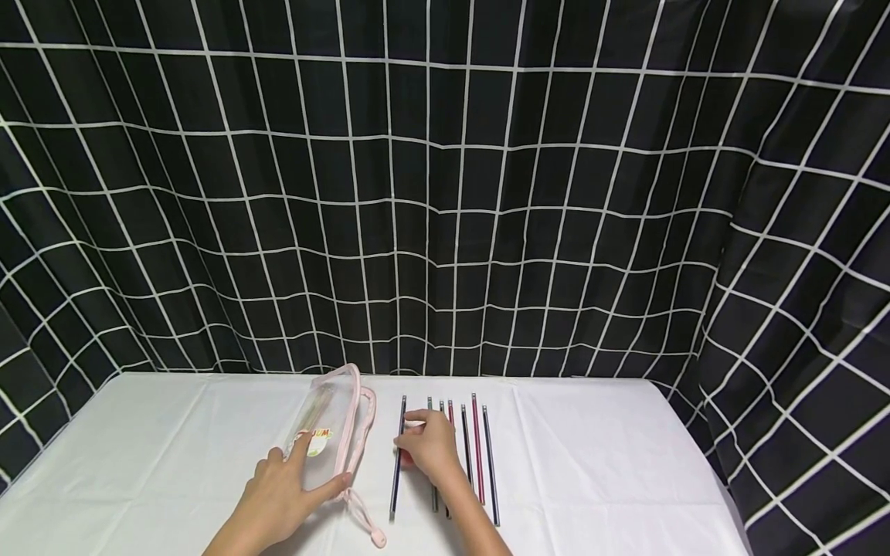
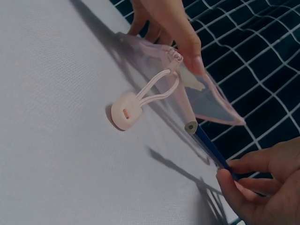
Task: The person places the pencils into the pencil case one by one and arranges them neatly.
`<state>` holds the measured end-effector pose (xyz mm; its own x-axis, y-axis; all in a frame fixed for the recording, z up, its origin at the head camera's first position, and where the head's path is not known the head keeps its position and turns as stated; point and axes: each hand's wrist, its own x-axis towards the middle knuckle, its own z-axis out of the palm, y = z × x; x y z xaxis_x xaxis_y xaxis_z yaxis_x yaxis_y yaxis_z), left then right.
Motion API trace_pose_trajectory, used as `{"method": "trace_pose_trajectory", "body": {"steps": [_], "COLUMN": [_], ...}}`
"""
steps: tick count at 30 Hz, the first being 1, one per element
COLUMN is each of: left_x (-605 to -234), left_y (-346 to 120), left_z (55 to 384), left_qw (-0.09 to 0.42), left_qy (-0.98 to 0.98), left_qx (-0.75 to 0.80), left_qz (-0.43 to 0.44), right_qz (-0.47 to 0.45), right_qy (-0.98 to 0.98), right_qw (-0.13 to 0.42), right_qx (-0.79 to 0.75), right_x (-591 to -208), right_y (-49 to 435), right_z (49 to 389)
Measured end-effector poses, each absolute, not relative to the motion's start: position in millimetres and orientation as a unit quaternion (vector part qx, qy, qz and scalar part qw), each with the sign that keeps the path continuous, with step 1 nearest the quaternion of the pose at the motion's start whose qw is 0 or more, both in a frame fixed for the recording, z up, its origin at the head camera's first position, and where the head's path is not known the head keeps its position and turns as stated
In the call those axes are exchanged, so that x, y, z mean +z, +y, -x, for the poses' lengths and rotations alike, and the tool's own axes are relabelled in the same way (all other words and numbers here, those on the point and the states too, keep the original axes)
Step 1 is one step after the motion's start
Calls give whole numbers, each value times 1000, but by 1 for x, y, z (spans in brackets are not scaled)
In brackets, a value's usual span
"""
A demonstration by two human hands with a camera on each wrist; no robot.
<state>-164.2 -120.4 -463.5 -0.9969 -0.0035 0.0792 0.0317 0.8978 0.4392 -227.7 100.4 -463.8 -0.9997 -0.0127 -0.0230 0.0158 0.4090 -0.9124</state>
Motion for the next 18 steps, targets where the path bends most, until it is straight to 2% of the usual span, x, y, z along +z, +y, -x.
{"method": "trace_pose_trajectory", "body": {"steps": [18], "left_x": [-464], "left_y": [-122], "left_z": [165], "left_qw": [38], "left_qy": [-973], "left_qx": [-228], "left_qz": [5], "right_qz": [12], "right_qy": [811], "right_qw": [8], "right_qx": [-584], "right_x": [-458], "right_y": [95], "right_z": [228]}}
